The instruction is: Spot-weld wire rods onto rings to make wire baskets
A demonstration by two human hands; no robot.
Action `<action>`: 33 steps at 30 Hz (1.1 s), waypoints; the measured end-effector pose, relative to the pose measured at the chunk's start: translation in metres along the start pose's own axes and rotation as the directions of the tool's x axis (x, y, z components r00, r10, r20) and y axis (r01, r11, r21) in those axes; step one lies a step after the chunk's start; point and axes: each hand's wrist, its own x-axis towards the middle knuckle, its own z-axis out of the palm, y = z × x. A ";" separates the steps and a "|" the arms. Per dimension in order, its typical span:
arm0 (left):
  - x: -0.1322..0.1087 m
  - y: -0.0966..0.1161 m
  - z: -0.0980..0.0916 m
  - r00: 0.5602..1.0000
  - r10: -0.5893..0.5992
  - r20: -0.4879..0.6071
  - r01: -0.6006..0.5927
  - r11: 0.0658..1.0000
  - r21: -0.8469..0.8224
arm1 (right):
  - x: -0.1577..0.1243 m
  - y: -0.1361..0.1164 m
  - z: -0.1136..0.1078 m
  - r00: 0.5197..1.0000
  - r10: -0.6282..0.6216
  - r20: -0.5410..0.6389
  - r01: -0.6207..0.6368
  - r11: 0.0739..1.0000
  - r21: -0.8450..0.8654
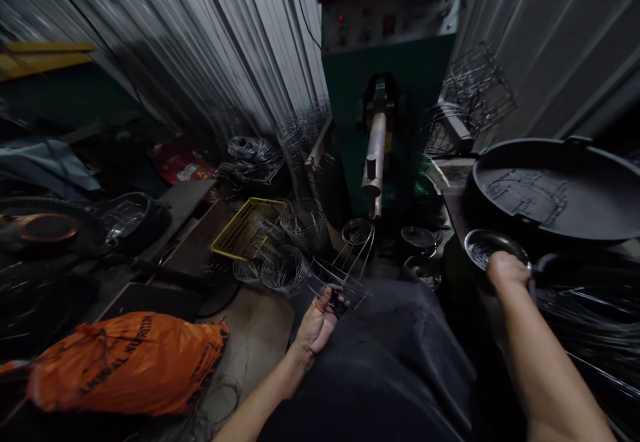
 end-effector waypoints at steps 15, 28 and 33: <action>-0.013 -0.016 -0.022 0.999 0.023 -0.046 -0.021 0.999 0.041 | -0.205 -0.124 0.023 0.827 -0.512 0.233 -0.037 0.363 0.931; -0.005 -0.006 0.010 0.995 -0.013 -0.097 0.012 1.000 -0.008 | -0.181 -0.136 0.005 0.778 -0.598 0.190 0.050 0.361 0.931; 0.002 -0.002 0.021 0.990 -0.037 -0.137 0.034 0.999 -0.023 | -0.173 -0.142 0.004 0.775 -0.597 0.207 -0.009 0.318 0.948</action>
